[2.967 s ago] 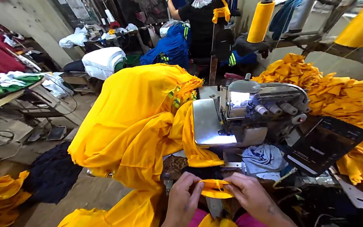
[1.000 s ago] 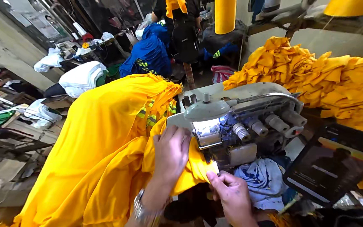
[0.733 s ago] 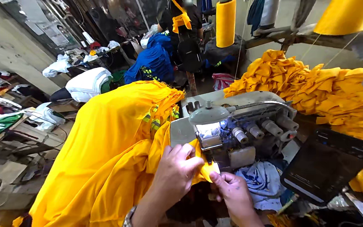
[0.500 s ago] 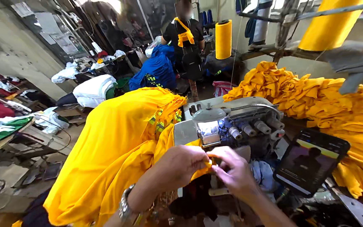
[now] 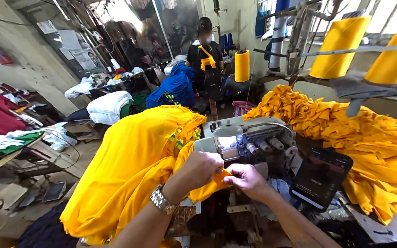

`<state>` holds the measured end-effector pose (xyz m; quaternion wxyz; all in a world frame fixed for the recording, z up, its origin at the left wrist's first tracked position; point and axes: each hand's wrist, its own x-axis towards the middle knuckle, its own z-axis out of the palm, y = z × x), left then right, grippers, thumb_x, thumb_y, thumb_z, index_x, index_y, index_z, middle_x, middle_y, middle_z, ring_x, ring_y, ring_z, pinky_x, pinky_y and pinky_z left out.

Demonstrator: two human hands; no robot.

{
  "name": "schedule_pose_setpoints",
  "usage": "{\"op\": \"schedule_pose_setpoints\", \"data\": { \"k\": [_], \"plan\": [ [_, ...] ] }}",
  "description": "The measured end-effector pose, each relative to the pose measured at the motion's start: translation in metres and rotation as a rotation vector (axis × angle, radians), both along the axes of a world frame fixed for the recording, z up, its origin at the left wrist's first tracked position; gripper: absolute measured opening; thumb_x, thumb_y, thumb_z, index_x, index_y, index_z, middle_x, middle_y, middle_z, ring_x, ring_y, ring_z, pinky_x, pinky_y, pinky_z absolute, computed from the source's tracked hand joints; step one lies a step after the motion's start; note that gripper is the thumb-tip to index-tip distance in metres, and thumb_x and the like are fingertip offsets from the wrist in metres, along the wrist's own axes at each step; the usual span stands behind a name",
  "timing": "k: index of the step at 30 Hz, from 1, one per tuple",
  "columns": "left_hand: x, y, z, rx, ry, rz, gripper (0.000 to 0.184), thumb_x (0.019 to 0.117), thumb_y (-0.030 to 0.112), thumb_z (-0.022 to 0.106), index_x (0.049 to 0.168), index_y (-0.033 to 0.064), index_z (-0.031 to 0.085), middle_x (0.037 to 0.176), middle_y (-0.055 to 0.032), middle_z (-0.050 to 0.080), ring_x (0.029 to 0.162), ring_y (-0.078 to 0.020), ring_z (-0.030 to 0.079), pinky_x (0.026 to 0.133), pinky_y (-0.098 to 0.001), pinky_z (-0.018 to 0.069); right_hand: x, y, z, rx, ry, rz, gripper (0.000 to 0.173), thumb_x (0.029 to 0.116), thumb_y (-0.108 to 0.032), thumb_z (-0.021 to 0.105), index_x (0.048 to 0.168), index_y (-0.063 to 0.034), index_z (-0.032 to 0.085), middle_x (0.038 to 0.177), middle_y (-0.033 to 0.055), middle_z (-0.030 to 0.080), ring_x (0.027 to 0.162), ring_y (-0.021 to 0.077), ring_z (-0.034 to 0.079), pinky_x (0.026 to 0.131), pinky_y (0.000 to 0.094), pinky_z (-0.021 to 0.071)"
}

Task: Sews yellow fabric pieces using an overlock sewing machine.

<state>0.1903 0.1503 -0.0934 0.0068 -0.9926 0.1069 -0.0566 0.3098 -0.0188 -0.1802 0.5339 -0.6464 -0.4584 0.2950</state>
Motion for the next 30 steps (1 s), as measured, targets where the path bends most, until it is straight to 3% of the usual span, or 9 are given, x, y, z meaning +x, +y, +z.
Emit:
{"op": "schedule_pose_setpoints", "data": {
  "k": [4,6,10,13,16,18,22,26,30],
  "plan": [
    [-0.01,-0.016,0.005,-0.069,-0.119,-0.045,0.016,0.0977,0.016,0.065,0.084,0.015,0.072,0.081,0.0024,0.066,0.072,-0.014,0.066,0.06,-0.0379,0.0552,-0.004,-0.006,0.009,0.067,0.063,0.141,0.016,0.0987,-0.021,0.068,0.101,-0.0055,0.072,0.081,-0.0004,0.07,0.059,0.006,0.064,0.057,0.0251,0.0578],
    [-0.026,-0.02,-0.003,-0.212,-0.195,0.025,0.017,0.1001,0.023,0.062,0.092,0.0147,0.074,0.095,0.002,0.07,0.085,-0.0135,0.068,0.073,-0.038,0.0585,-0.014,-0.016,0.012,0.084,0.152,0.203,0.021,0.1001,-0.027,0.066,0.104,-0.0072,0.07,0.079,-0.0007,0.07,0.056,0.0073,0.064,0.053,0.0264,0.0582],
    [-0.063,0.007,-0.057,-0.457,-0.05,0.419,0.044,0.0918,0.045,0.072,0.123,0.0135,0.071,0.127,-0.0123,0.064,0.119,-0.035,0.06,0.099,-0.0632,0.0463,-0.03,-0.026,-0.011,-0.037,0.423,0.069,0.025,0.0993,-0.025,0.066,0.114,-0.0052,0.066,0.095,0.0066,0.074,0.056,0.014,0.066,0.051,0.031,0.0582],
    [-0.071,0.021,-0.051,-0.302,0.0,0.616,0.04,0.1,0.043,0.061,0.128,0.017,0.07,0.133,-0.013,0.064,0.126,-0.0401,0.056,0.099,-0.0704,0.0405,-0.029,-0.026,-0.013,0.082,0.346,0.01,0.021,0.0969,-0.026,0.069,0.1,-0.0053,0.072,0.084,0.0024,0.073,0.061,0.0107,0.067,0.058,0.029,0.0593],
    [-0.064,0.017,-0.035,-0.169,-0.12,0.602,0.028,0.1006,0.03,0.062,0.119,0.0119,0.074,0.123,-0.0129,0.069,0.118,-0.0367,0.063,0.096,-0.0635,0.0477,-0.022,-0.023,-0.011,0.162,0.257,0.03,0.021,0.0981,-0.023,0.068,0.103,-0.0042,0.073,0.093,0.0032,0.073,0.077,0.0132,0.071,0.071,0.0315,0.0627],
    [-0.051,0.001,-0.037,-0.188,-0.174,0.383,0.025,0.0974,0.026,0.067,0.118,0.0126,0.074,0.124,-0.0117,0.069,0.116,-0.0323,0.065,0.097,-0.058,0.0509,-0.022,-0.02,-0.009,0.177,0.351,0.027,0.019,0.0988,-0.021,0.066,0.101,-0.0028,0.072,0.085,0.0048,0.074,0.068,0.0141,0.071,0.065,0.0324,0.0627],
    [-0.021,-0.019,-0.066,-0.188,-0.364,0.045,0.02,0.0919,0.011,0.066,0.11,0.0139,0.075,0.117,-0.0078,0.072,0.106,-0.0276,0.069,0.088,-0.0515,0.0549,-0.029,-0.022,-0.001,0.089,0.446,-0.009,0.02,0.0961,-0.02,0.069,0.107,-0.0029,0.068,0.09,0.0059,0.072,0.068,0.0159,0.071,0.06,0.0329,0.0626],
    [-0.009,-0.006,-0.072,-0.034,-0.448,0.009,0.014,0.0931,0.009,0.064,0.096,0.0173,0.074,0.1,0.0012,0.073,0.091,-0.019,0.068,0.079,-0.0427,0.0538,-0.03,-0.021,-0.006,0.099,0.472,-0.069,0.022,0.0993,-0.024,0.066,0.1,-0.002,0.069,0.081,0.0064,0.071,0.062,0.0149,0.068,0.06,0.0311,0.0609],
    [-0.011,-0.002,-0.076,0.029,-0.64,0.092,0.021,0.0904,0.008,0.063,0.093,0.0208,0.079,0.1,0.0043,0.076,0.088,-0.0169,0.068,0.082,-0.0422,0.0519,-0.028,-0.02,-0.008,0.128,0.472,-0.039,0.023,0.1025,-0.023,0.061,0.097,-0.002,0.069,0.077,0.0059,0.072,0.064,0.0154,0.071,0.064,0.0319,0.0626]
  ]
}}
